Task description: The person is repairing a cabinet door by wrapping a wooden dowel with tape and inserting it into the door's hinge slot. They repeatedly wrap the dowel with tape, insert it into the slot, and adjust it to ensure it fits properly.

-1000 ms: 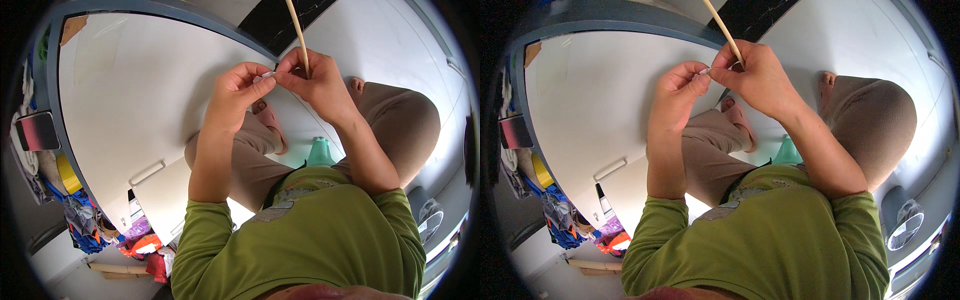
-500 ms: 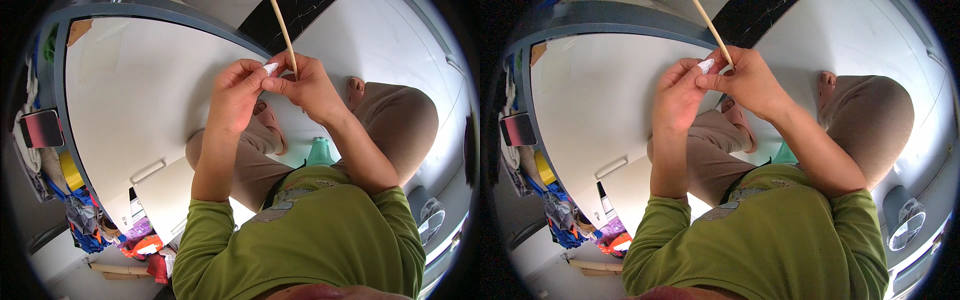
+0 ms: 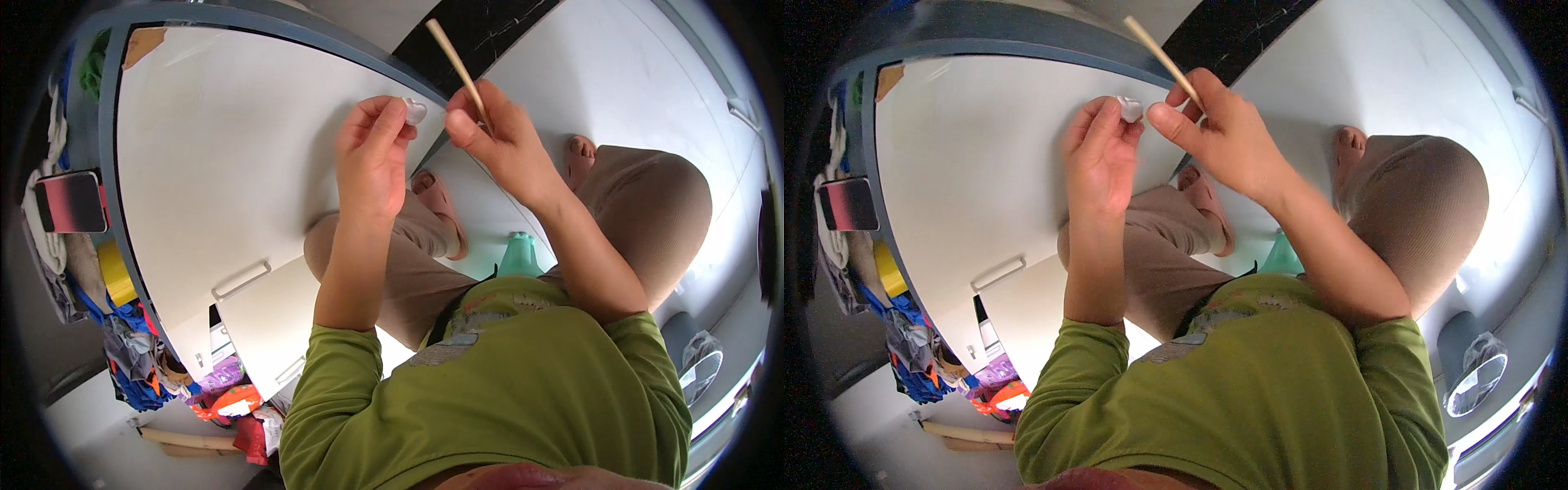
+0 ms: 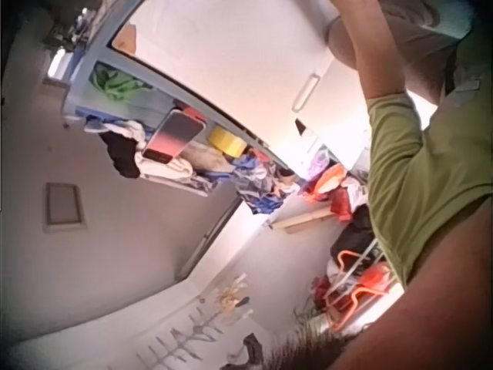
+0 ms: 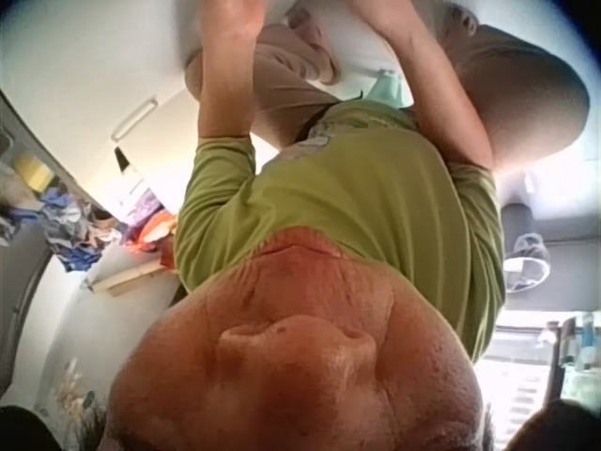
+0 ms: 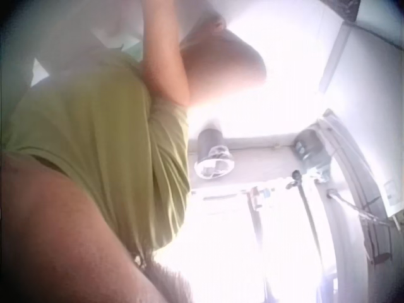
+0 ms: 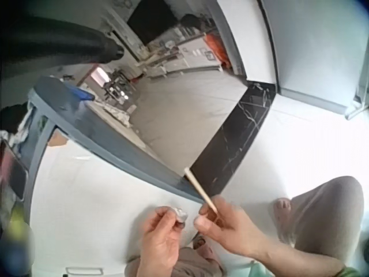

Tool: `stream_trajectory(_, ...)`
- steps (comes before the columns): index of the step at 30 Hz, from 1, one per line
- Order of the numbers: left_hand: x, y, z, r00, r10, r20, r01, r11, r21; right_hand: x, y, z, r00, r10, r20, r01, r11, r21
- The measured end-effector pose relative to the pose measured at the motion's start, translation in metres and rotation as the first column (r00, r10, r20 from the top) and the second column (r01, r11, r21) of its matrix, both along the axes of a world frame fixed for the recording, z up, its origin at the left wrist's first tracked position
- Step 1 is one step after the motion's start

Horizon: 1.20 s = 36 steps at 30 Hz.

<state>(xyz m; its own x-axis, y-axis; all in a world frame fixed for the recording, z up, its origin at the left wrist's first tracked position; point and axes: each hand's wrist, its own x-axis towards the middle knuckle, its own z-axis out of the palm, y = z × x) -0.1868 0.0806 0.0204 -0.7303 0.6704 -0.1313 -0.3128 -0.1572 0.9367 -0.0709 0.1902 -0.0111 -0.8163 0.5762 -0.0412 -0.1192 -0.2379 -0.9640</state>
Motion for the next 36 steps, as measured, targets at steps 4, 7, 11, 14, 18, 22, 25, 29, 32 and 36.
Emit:
stream_trajectory(4,-0.002,-0.005,0.010,0.976,0.112,-0.185,-0.120,0.992,-0.032,0.007,-0.001,0.002,0.993,0.114,-0.015,-0.111,0.984,0.140)
stream_trajectory(7,-0.003,-0.008,0.015,0.973,0.128,-0.191,-0.129,0.992,0.005,0.008,-0.002,0.000,0.988,0.120,0.097,-0.139,0.965,0.222)
stream_trajectory(11,0.000,-0.008,0.022,0.972,0.199,-0.126,-0.191,0.979,0.073,0.006,-0.005,-0.004,0.996,0.063,0.062,-0.078,0.957,0.281)
stream_trajectory(14,-0.003,-0.013,0.026,0.958,0.218,-0.188,-0.208,0.975,0.072,0.005,-0.004,-0.003,0.996,0.068,0.061,-0.084,0.951,0.299)
stream_trajectory(18,-0.007,-0.017,0.025,0.932,0.189,-0.308,-0.176,0.982,0.069,0.005,-0.005,-0.002,0.996,0.071,0.055,-0.084,0.953,0.293)
stream_trajectory(22,-0.008,-0.018,0.024,0.912,0.185,-0.366,-0.168,0.983,0.079,0.005,-0.005,-0.001,0.994,0.087,0.066,-0.103,0.952,0.287)
stream_trajectory(25,-0.009,-0.018,0.024,0.902,0.206,-0.379,-0.195,0.978,0.069,0.005,-0.006,0.002,0.995,0.085,0.050,-0.095,0.957,0.273)
stream_trajectory(29,-0.006,-0.015,0.027,0.897,0.243,-0.369,-0.232,0.970,0.077,0.004,-0.006,-0.003,0.997,0.066,0.044,-0.076,0.945,0.318)
stream_trajectory(32,-0.008,-0.017,0.025,0.884,0.212,-0.416,-0.201,0.977,0.070,0.004,-0.006,-0.001,0.997,0.058,0.044,-0.069,0.941,0.330)
stream_trajectory(36,-0.010,-0.019,0.023,0.872,0.167,-0.460,-0.129,0.985,0.112,0.004,-0.006,-0.001,0.998,0.042,0.056,-0.059,0.937,0.343)
